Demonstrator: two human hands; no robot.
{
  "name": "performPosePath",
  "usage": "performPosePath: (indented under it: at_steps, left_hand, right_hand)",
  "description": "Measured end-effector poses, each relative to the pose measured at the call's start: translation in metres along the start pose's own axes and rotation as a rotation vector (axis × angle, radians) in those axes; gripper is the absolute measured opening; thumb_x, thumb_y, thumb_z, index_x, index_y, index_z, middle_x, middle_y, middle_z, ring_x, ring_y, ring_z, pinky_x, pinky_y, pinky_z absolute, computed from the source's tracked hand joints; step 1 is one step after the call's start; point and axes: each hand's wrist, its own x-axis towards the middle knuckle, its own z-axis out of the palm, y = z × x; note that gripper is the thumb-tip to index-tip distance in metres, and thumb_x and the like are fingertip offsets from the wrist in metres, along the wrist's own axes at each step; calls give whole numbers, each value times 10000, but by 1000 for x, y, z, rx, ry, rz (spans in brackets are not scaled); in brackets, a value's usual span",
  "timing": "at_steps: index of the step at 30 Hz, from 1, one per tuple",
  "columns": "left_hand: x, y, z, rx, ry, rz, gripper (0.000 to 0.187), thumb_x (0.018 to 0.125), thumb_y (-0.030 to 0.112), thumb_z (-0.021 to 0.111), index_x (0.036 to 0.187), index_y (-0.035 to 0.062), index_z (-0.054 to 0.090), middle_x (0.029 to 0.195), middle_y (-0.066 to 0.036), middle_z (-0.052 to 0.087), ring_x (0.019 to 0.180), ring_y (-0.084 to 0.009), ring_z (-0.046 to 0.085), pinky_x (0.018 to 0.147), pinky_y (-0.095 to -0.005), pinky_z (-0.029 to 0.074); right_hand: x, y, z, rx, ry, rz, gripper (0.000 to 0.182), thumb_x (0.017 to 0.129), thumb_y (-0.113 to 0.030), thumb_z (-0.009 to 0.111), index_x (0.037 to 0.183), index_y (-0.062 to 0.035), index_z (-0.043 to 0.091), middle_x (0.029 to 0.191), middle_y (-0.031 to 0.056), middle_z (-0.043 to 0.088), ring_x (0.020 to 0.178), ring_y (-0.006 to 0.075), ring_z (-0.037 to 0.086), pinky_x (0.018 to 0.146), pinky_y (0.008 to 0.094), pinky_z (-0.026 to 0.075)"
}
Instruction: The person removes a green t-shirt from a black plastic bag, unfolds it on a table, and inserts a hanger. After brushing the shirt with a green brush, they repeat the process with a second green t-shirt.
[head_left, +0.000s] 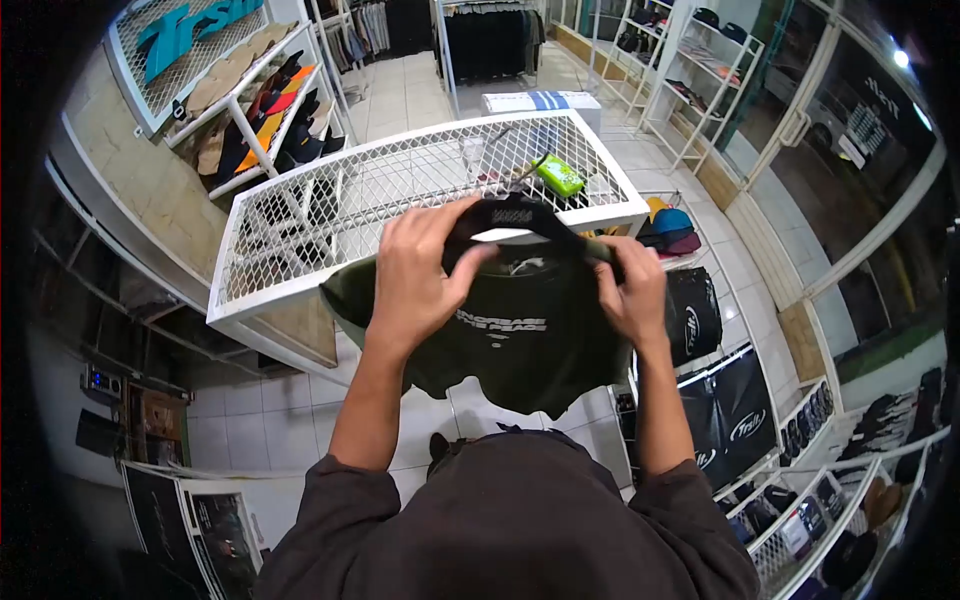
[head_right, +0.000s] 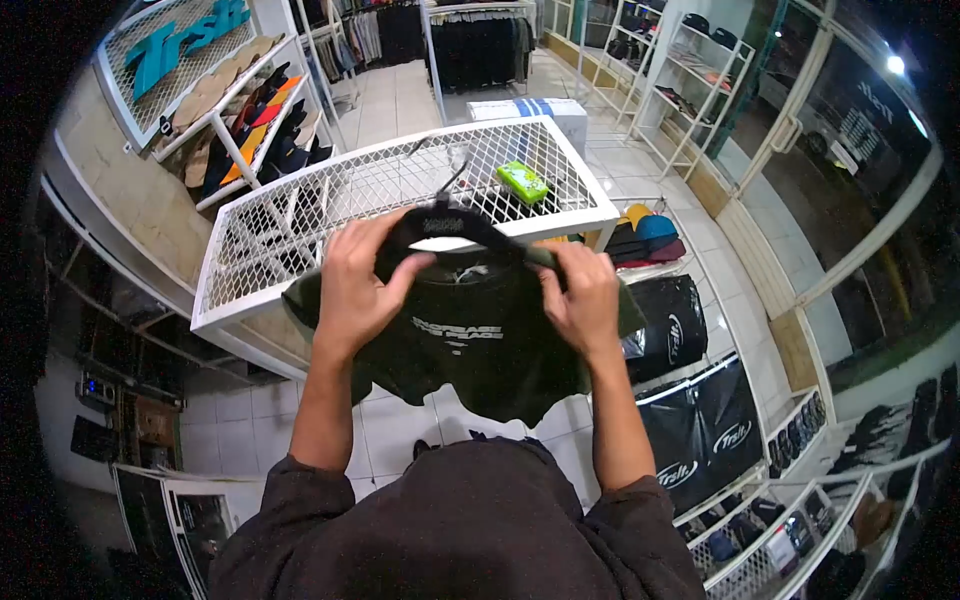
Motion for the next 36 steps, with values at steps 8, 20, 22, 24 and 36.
performPosePath:
  at_steps: [8, 20, 22, 24, 36]
  left_hand:
    - [-39, -17, 28, -190, -236, -449, 300, 879, 172, 786, 1016, -23, 603, 801, -182, 708, 644, -256, 668, 607, -335, 511]
    - [-57, -13, 1, -129, -167, -771, 404, 906, 376, 752, 944, -20, 681, 714, -203, 670, 608, -358, 644, 578, -413, 467]
    - [-63, -26, 5, -148, -158, -768, 340, 924, 312, 745, 992, -18, 702, 732, -141, 691, 635, -232, 626, 604, -358, 474]
    - [-63, -32, 11, -185, -163, -754, 283, 941, 247, 737, 1040, -17, 723, 750, -79, 713, 662, -107, 608, 630, -303, 481]
    - [-42, -58, 47, -796, -336, -705, 274, 981, 303, 715, 908, 40, 692, 674, 75, 530, 594, -21, 416, 529, -231, 312]
  right_hand:
    - [58, 70, 67, 331, -58, 113, 325, 873, -247, 796, 1085, -9, 734, 991, 172, 695, 925, 296, 677, 838, 395, 519]
    - [89, 152, 179, -119, -230, 138, 540, 970, -254, 628, 1466, -87, 495, 1332, 290, 550, 1224, 438, 554, 1015, 571, 435]
    - [76, 96, 135, 223, 115, 82, 548, 955, -194, 652, 1454, -39, 488, 1307, 272, 557, 1193, 413, 566, 1016, 511, 452]
    - [48, 31, 97, 295, 195, 113, 580, 917, -139, 697, 1448, -16, 499, 1308, 258, 552, 1176, 399, 566, 1010, 468, 461]
    - [-84, 55, 53, -248, 613, 612, 620, 942, -139, 712, 1471, 42, 445, 1322, 266, 535, 1241, 420, 528, 1068, 465, 412]
